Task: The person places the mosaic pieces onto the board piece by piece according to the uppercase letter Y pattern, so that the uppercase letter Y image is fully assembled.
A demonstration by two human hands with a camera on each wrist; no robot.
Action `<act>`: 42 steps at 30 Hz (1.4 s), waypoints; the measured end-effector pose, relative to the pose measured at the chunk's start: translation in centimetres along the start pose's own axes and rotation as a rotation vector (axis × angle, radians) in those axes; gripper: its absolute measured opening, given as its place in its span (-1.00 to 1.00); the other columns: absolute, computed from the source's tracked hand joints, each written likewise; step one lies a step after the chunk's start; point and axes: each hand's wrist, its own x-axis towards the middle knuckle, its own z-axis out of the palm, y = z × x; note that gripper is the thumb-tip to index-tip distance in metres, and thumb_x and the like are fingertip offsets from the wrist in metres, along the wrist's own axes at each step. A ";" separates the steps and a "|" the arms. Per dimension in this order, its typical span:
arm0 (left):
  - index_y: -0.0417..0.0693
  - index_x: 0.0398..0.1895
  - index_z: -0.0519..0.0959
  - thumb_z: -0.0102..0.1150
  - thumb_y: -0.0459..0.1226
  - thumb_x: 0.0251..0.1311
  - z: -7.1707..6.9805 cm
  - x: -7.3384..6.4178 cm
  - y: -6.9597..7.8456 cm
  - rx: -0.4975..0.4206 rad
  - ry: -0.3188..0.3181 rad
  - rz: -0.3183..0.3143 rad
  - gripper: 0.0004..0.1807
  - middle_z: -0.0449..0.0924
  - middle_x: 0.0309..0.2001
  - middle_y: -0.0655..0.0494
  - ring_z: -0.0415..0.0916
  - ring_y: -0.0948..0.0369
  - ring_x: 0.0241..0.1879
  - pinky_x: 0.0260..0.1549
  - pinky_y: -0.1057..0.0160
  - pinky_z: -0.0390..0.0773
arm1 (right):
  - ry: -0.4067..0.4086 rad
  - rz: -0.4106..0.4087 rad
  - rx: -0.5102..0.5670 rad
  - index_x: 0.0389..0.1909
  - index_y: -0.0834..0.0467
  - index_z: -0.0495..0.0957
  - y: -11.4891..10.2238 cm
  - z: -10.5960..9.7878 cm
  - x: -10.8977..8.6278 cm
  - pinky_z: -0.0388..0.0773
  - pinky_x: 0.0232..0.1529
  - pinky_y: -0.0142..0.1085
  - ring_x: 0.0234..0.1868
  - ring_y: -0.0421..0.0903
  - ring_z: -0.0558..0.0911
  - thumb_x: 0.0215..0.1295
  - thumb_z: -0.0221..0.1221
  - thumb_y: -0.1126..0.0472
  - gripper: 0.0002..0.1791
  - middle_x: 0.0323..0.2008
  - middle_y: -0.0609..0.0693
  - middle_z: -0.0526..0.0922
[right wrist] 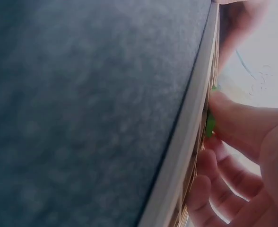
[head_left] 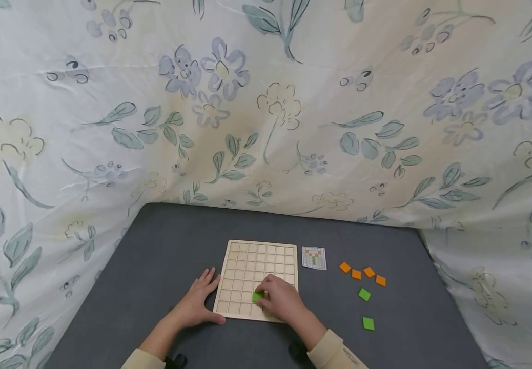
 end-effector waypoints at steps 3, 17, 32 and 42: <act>-0.15 0.56 0.17 0.66 0.12 -0.31 -0.2 0.1 -0.1 0.003 -0.001 0.007 0.33 -0.10 0.62 -0.17 -0.30 -0.16 0.62 0.52 -0.28 -0.19 | -0.003 0.022 0.013 -0.15 -0.02 0.77 -0.3 0.0 0.2 0.44 -0.42 -0.43 -0.40 -0.35 0.44 0.13 0.48 0.06 -0.74 -0.21 -0.16 0.61; -0.15 0.56 0.17 0.66 0.12 -0.31 -0.3 -0.1 -0.4 0.018 -0.004 0.017 0.32 -0.10 0.62 -0.16 -0.29 -0.15 0.62 0.52 -0.27 -0.18 | 0.020 0.054 0.126 -0.10 0.03 0.77 -1.0 -0.7 -0.2 0.49 -0.40 -0.43 -0.36 -0.36 0.53 0.12 0.48 0.09 -0.70 -0.18 -0.15 0.68; -0.14 0.57 0.17 0.66 0.13 -0.32 -0.6 -0.7 -0.9 0.024 -0.007 0.016 0.34 -0.10 0.62 -0.16 -0.30 -0.15 0.62 0.53 -0.26 -0.19 | 0.194 0.119 0.115 -0.05 0.02 0.74 -0.9 -3.7 -2.8 0.52 -0.39 -0.33 -0.29 -0.24 0.66 0.18 0.43 0.13 -0.71 -0.12 -0.15 0.75; -0.14 0.57 0.17 0.66 0.13 -0.32 -0.5 -1.2 -1.2 0.024 -0.016 0.031 0.33 -0.10 0.62 -0.17 -0.29 -0.15 0.62 0.53 -0.26 -0.19 | 0.267 0.205 0.131 -0.10 -0.01 0.75 0.7 -5.1 -5.6 0.48 -0.47 -0.43 -0.39 -0.31 0.59 0.10 0.47 0.20 -0.70 -0.21 -0.15 0.74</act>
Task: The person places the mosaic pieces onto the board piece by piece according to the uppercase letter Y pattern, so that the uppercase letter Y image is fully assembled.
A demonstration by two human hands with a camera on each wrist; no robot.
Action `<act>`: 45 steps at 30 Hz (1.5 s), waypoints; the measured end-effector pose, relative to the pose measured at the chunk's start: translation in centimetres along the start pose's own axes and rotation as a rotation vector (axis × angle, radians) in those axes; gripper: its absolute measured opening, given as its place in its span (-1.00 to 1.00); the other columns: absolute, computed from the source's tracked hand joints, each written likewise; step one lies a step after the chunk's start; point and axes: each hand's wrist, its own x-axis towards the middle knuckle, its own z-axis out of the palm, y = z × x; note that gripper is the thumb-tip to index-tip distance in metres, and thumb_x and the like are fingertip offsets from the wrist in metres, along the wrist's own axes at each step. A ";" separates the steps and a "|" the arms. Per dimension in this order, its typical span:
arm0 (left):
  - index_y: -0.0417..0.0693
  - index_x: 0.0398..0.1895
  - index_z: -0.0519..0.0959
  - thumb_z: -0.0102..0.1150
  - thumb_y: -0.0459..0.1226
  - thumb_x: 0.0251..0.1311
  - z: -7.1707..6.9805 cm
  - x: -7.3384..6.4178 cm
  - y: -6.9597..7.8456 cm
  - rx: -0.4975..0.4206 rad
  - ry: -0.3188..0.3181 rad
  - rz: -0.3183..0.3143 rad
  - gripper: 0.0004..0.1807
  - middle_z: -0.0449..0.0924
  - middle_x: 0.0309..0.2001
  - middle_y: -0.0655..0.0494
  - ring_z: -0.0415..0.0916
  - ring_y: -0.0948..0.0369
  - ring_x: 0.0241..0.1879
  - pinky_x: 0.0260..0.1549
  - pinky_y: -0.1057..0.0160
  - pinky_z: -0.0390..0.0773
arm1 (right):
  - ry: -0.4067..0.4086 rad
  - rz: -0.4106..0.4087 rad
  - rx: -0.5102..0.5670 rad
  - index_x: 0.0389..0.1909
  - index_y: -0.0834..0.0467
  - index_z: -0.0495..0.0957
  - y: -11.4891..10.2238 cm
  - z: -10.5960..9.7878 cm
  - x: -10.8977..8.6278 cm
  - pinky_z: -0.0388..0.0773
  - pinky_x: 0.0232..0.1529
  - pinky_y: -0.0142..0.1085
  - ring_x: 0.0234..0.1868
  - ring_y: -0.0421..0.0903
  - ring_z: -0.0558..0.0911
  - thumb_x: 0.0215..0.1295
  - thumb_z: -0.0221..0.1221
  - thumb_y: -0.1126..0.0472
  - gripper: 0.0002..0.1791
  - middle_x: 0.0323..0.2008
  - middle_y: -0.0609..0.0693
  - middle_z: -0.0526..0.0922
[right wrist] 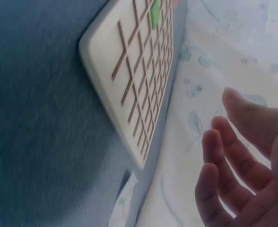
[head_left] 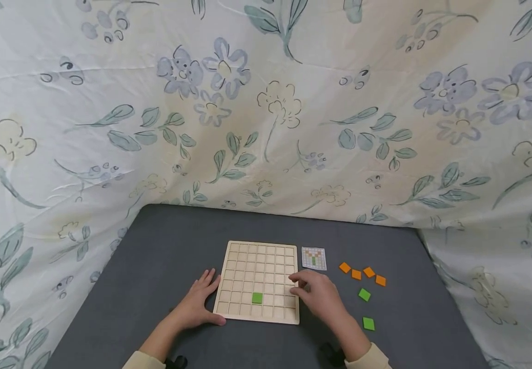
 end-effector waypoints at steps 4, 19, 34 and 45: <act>-0.15 0.56 0.17 0.67 0.13 -0.33 -0.1 -0.1 -0.2 0.000 0.004 0.001 0.34 -0.09 0.62 -0.18 -0.28 -0.16 0.62 0.52 -0.27 -0.18 | 0.019 0.051 0.021 -0.09 -0.02 0.75 0.6 -0.9 -0.2 0.51 -0.46 -0.43 -0.40 -0.32 0.59 0.10 0.47 0.20 -0.69 -0.21 -0.14 0.75; -0.15 0.57 0.14 0.64 0.16 -0.30 -0.6 -0.1 -0.1 -0.031 -0.030 0.009 0.35 -0.14 0.63 -0.17 -0.32 -0.17 0.61 0.51 -0.30 -0.20 | 0.082 0.183 0.024 -0.07 -0.02 0.74 3.4 -4.6 -2.3 0.58 -0.39 -0.40 -0.30 -0.21 0.66 0.10 0.47 0.22 -0.67 -0.14 -0.10 0.76; -0.15 0.57 0.15 0.65 0.14 -0.30 -0.9 0.2 0.4 -0.025 -0.036 0.010 0.34 -0.12 0.62 -0.18 -0.30 -0.18 0.61 0.51 -0.29 -0.17 | 0.083 0.267 -0.049 0.00 0.02 0.72 6.7 -6.6 -4.8 0.57 -0.40 -0.38 -0.29 -0.20 0.64 0.10 0.48 0.23 -0.60 -0.11 -0.06 0.76; -0.14 0.57 0.15 0.66 0.13 -0.31 -1.1 0.2 0.4 -0.017 -0.033 -0.002 0.34 -0.13 0.63 -0.16 -0.30 -0.16 0.62 0.52 -0.28 -0.17 | 0.102 0.308 -0.050 0.02 0.09 0.71 9.1 -7.4 -6.8 0.61 -0.36 -0.38 -0.23 -0.07 0.67 0.08 0.49 0.22 -0.57 -0.09 0.01 0.74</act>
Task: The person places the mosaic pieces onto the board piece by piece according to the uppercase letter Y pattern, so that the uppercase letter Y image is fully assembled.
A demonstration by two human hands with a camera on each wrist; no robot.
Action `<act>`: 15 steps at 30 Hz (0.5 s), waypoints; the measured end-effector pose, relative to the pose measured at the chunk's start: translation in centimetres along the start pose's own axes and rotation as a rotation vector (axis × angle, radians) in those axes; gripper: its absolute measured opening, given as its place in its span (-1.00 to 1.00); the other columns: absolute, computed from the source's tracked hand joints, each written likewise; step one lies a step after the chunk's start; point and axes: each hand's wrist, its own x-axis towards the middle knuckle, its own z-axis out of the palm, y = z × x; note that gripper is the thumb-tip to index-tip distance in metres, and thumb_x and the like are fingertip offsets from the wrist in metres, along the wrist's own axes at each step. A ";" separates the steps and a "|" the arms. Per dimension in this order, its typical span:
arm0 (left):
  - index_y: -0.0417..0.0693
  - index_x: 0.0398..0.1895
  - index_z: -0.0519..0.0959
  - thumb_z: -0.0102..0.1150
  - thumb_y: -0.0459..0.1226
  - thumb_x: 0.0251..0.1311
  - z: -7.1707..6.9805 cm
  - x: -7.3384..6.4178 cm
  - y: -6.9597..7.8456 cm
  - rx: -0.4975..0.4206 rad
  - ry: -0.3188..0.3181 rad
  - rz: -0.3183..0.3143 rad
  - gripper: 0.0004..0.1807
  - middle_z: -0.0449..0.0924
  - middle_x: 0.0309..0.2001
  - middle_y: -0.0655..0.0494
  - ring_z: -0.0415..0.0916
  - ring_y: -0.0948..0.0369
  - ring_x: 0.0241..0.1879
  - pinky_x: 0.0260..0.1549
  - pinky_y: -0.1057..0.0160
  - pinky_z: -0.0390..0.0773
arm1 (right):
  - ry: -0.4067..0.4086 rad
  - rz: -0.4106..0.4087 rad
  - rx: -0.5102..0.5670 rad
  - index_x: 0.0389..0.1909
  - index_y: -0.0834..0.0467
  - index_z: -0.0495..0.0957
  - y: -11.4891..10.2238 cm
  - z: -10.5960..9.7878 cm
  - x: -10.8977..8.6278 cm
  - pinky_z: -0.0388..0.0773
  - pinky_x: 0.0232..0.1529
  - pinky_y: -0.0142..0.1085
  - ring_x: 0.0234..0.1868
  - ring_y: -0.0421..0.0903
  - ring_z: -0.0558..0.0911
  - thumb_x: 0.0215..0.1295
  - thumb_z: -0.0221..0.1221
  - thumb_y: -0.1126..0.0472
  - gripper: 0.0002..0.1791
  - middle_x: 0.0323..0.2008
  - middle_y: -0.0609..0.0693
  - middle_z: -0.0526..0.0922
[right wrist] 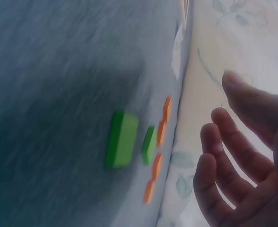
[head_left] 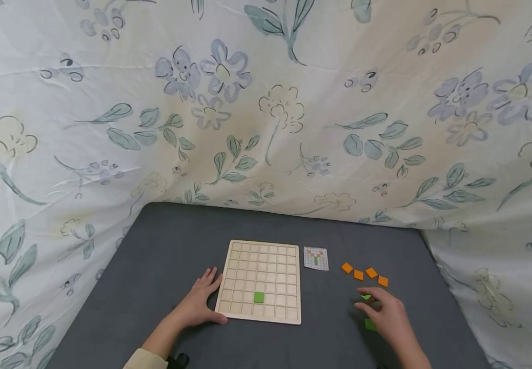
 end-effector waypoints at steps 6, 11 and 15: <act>-0.15 0.57 0.15 0.66 0.12 -0.30 0.0 -0.5 -0.2 -0.008 -0.001 0.014 0.34 -0.12 0.63 -0.17 -0.30 -0.17 0.62 0.52 -0.28 -0.18 | -0.140 0.101 -0.006 0.07 0.10 0.69 2.7 -0.8 -1.1 0.63 -0.25 -0.20 -0.13 0.00 0.65 -0.01 0.54 0.11 -0.45 0.04 0.11 0.69; -0.15 0.57 0.15 0.66 0.13 -0.30 0.1 -0.7 -0.6 -0.006 -0.003 0.026 0.33 -0.12 0.63 -0.17 -0.30 -0.17 0.62 0.52 -0.28 -0.18 | -0.254 0.168 -0.050 0.01 0.09 0.70 4.3 -1.0 -1.7 0.63 -0.13 0.01 -0.09 0.07 0.68 -0.17 0.59 0.05 -0.39 0.04 0.16 0.67; -0.14 0.57 0.15 0.66 0.13 -0.31 0.0 -0.9 -0.9 -0.002 0.000 0.032 0.34 -0.13 0.63 -0.16 -0.30 -0.17 0.62 0.51 -0.28 -0.18 | -0.279 0.192 -0.053 -0.01 0.09 0.71 4.5 -0.7 -2.2 0.62 -0.11 0.04 -0.10 0.07 0.67 -0.19 0.59 0.08 -0.40 0.00 0.12 0.67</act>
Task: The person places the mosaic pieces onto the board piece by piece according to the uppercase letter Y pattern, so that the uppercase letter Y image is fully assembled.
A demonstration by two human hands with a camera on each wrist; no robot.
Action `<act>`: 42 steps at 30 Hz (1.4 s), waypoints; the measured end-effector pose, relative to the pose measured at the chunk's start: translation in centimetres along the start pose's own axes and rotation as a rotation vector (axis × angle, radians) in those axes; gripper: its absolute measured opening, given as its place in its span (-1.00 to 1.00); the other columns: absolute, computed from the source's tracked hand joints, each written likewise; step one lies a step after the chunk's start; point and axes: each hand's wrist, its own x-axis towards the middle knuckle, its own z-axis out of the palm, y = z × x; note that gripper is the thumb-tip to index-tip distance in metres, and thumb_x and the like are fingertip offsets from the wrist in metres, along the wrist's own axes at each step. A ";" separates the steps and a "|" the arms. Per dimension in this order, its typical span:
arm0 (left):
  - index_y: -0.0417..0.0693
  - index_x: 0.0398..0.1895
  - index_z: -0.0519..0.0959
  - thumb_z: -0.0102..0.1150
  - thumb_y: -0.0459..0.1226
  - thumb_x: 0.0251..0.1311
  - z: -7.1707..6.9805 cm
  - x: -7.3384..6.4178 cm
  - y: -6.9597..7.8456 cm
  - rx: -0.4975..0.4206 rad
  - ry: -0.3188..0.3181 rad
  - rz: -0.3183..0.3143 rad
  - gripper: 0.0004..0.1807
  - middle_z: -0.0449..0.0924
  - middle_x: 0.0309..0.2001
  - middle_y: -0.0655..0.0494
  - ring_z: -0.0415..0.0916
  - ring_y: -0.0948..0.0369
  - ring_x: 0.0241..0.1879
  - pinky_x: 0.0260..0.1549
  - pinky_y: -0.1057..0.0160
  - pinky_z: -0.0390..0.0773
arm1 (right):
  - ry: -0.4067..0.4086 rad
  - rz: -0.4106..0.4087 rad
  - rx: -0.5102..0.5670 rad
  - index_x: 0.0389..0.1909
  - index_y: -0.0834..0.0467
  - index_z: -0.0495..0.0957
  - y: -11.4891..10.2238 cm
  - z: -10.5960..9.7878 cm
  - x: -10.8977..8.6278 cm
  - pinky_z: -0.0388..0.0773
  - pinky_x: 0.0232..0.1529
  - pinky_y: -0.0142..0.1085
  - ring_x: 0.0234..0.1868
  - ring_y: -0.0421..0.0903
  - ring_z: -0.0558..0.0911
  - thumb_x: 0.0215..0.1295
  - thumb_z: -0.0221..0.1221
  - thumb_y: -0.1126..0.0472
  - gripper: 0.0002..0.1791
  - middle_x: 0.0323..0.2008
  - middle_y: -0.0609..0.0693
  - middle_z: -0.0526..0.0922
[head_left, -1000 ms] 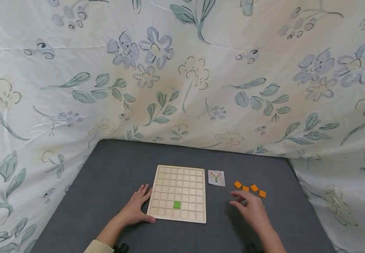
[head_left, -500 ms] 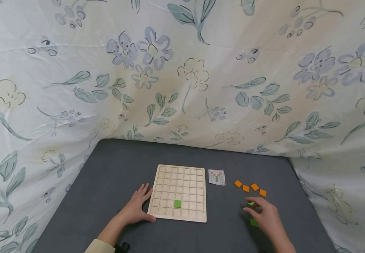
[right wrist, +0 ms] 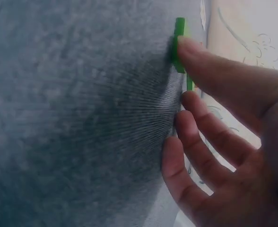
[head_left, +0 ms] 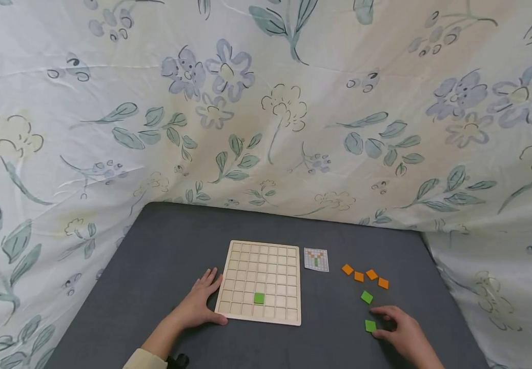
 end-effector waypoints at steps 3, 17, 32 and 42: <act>-0.14 0.57 0.15 0.66 0.13 -0.31 0.0 0.0 -0.1 0.001 0.002 -0.001 0.34 -0.12 0.63 -0.16 -0.30 -0.17 0.62 0.52 -0.28 -0.18 | 0.016 0.003 0.016 -0.08 0.10 0.73 0.0 0.3 0.0 0.63 -0.15 -0.02 -0.15 0.00 0.67 -0.18 0.59 0.14 -0.48 -0.08 0.06 0.70; -0.17 0.57 0.15 0.66 0.12 -0.30 0.3 0.1 -0.2 -0.009 0.008 0.012 0.33 -0.12 0.62 -0.18 -0.29 -0.18 0.61 0.51 -0.29 -0.17 | 0.019 -0.064 -0.015 -0.21 0.03 0.74 -1.2 1.9 0.1 0.58 -0.34 -0.33 -0.33 -0.21 0.59 -0.08 0.54 0.24 -0.66 -0.25 -0.12 0.64; -0.16 0.56 0.16 0.65 0.13 -0.30 0.9 0.2 -0.5 -0.003 0.020 0.025 0.33 -0.11 0.62 -0.18 -0.28 -0.18 0.61 0.51 -0.29 -0.16 | 0.157 -0.231 -0.104 -0.16 -0.03 0.75 -4.4 2.3 1.2 0.50 -0.35 -0.28 -0.33 -0.27 0.52 0.18 0.42 0.13 -0.80 -0.24 -0.18 0.64; -0.15 0.56 0.17 0.67 0.12 -0.31 1.1 0.2 -0.6 0.005 0.027 0.011 0.33 -0.10 0.62 -0.17 -0.28 -0.17 0.61 0.51 -0.28 -0.15 | 0.248 -0.387 -0.102 -0.16 -0.12 0.72 -7.7 3.4 2.2 0.60 -0.19 -0.18 -0.16 -0.20 0.59 0.14 0.46 0.13 -0.76 -0.18 -0.25 0.61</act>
